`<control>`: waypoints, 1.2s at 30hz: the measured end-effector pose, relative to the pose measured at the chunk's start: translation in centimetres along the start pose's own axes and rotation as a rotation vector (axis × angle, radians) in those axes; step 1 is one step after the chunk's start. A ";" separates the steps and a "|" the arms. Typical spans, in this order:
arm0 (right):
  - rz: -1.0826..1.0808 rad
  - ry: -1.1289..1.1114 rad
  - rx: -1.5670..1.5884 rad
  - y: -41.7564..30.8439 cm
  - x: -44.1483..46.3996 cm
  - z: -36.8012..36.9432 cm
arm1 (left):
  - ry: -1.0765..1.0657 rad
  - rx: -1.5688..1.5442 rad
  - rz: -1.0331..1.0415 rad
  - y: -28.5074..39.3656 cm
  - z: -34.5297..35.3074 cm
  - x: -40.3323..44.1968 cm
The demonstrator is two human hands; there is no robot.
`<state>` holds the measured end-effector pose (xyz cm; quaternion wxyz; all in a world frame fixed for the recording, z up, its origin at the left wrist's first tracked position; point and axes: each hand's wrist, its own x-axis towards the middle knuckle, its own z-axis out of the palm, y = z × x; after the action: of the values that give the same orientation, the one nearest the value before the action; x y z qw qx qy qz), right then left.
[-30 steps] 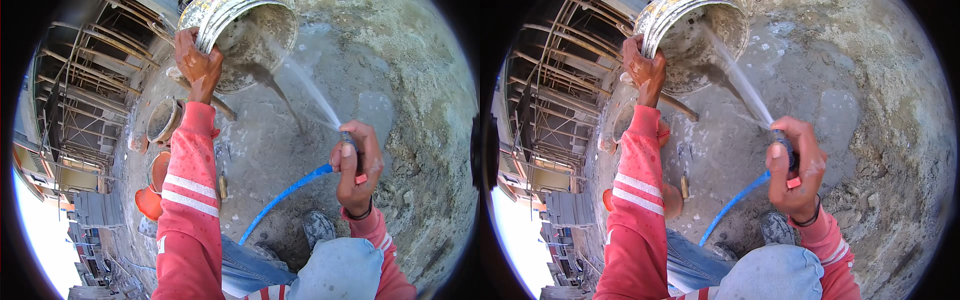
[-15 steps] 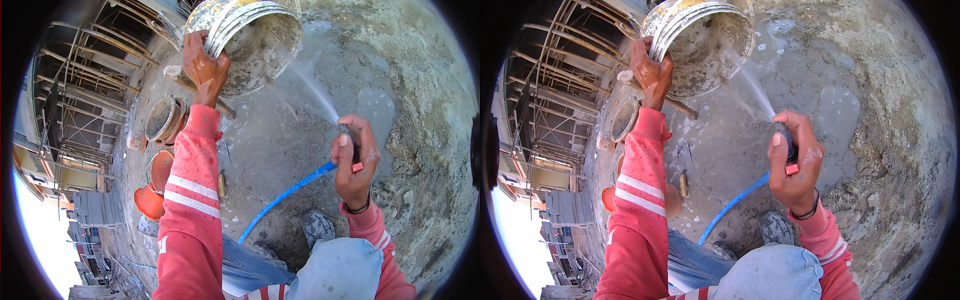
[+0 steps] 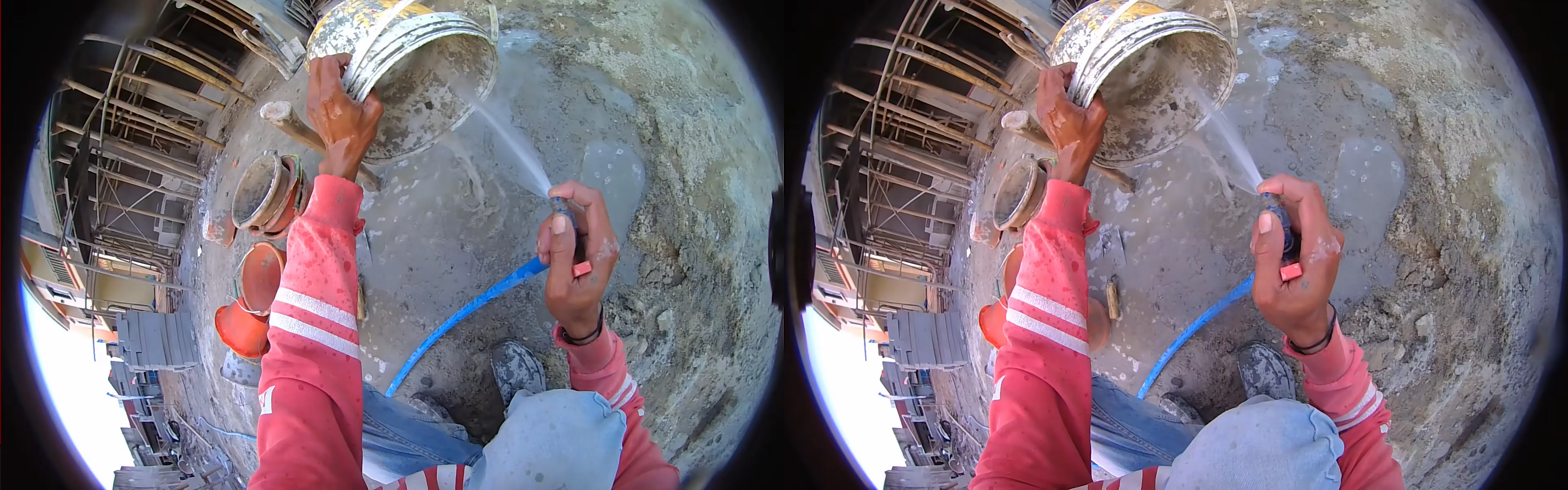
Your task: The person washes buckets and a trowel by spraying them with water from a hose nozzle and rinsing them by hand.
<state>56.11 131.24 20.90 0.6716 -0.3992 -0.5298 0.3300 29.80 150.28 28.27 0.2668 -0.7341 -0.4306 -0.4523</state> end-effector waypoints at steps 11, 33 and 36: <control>0.025 -0.007 0.024 0.2 0.3 0.4 | -0.017 -0.015 -0.047 0.0 0.0 -0.7; 0.244 0.036 -0.280 7.3 -0.3 -3.7 | 0.072 0.058 0.122 2.4 -0.7 -0.2; 0.394 0.113 -0.365 12.2 -0.2 -6.7 | 0.106 0.106 0.210 3.2 -2.1 1.3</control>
<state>62.37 135.45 9.20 0.5399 -0.6266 -0.4546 0.3305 32.01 147.58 30.35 0.3736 -0.7350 -0.3599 -0.4366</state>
